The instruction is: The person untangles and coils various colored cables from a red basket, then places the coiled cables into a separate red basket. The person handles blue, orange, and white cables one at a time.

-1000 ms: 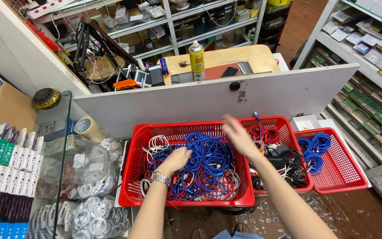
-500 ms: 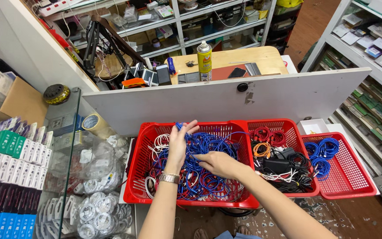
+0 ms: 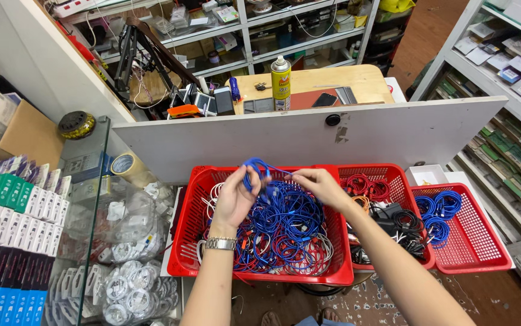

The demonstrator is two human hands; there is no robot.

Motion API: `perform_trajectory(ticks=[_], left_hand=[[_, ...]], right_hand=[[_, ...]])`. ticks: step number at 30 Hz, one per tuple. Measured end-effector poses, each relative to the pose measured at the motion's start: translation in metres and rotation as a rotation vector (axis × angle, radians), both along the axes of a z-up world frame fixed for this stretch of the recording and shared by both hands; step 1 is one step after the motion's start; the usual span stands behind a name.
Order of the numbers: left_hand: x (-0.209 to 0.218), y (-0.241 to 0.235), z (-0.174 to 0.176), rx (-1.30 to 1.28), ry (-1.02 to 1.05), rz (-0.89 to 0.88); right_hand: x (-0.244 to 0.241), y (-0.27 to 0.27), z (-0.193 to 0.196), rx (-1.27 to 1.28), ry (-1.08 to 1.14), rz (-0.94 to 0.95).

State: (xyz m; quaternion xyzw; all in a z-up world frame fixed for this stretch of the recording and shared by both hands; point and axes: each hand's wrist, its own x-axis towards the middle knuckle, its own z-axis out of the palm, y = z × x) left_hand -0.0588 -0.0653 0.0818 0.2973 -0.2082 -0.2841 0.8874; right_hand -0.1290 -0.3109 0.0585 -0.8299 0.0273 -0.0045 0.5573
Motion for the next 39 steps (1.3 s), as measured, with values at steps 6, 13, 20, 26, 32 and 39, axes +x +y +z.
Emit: perform_trajectory(ticks=[6, 13, 20, 26, 32, 39], left_hand=[[0.003, -0.03, 0.006, 1.079, -0.832, 0.557], [0.006, -0.007, -0.026, 0.963, -0.453, -0.299], [0.003, -0.041, -0.021, 0.188, -0.085, -0.052], [-0.01, -0.076, -0.011, 0.673, -0.313, 0.453], [-0.02, -0.077, 0.0, 0.803, -0.453, 0.484], [-0.028, -0.083, 0.007, 0.911, -0.582, 0.339]], right_hand=[[-0.025, 0.053, -0.001, -0.386, -0.002, 0.326], [0.001, -0.033, 0.033, -0.284, -0.017, 0.228], [-0.008, 0.02, -0.037, 0.669, 0.089, -0.189], [-0.02, 0.084, -0.049, 0.977, 0.015, -0.255], [-0.033, 0.064, -0.011, 0.889, -0.116, -0.153], [-0.036, 0.035, 0.02, 0.175, -0.466, -0.253]])
